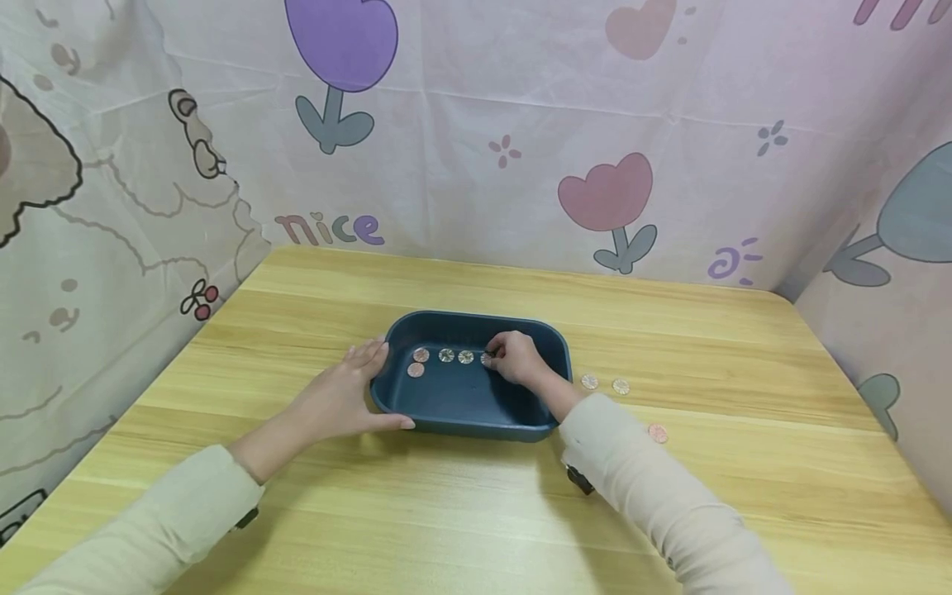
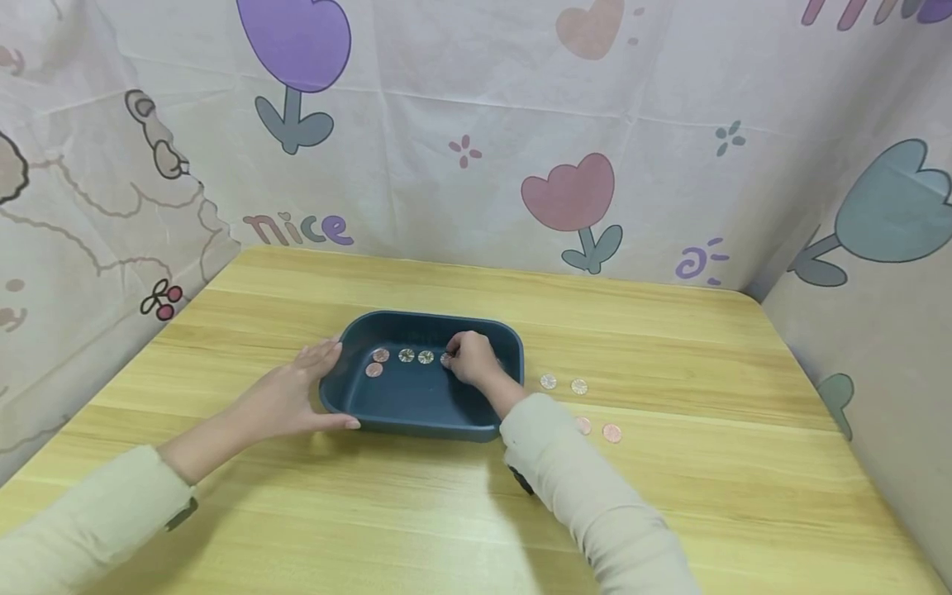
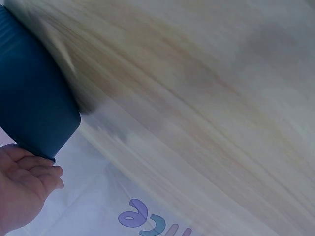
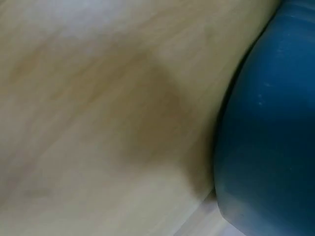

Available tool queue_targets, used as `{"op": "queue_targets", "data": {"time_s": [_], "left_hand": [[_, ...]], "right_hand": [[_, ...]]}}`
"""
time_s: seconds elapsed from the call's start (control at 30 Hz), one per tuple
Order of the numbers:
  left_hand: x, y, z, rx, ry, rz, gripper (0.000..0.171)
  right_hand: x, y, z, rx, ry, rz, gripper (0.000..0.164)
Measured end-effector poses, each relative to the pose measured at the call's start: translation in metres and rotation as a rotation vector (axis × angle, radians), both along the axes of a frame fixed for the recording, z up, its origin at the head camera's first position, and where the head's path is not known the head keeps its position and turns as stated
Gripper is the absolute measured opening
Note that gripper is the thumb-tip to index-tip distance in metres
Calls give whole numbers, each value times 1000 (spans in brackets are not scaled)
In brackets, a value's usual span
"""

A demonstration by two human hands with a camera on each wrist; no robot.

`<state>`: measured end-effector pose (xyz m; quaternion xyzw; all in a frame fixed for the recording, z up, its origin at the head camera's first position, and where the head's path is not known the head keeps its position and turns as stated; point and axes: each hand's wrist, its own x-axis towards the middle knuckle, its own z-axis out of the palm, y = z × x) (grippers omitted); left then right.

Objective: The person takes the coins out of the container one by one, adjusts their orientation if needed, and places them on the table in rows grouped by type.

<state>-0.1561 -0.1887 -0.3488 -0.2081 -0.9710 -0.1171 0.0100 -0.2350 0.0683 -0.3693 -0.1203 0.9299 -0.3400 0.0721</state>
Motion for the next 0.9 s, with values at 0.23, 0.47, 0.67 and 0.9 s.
{"op": "queue_targets", "data": {"time_s": [0.23, 0.47, 0.67, 0.9], "left_hand": [[1, 0, 0, 1, -7, 2, 113], [0, 1, 1, -1, -7, -1, 113], [0, 0, 0, 7, -8, -6, 113], [0, 0, 0, 12, -8, 0, 114]], "right_hand": [[1, -1, -1, 56, -6, 25, 12], [1, -4, 2, 177, -36, 67, 16], [3, 0, 3, 123, -23, 18, 14], [10, 4, 10, 66, -5, 52, 15]]}}
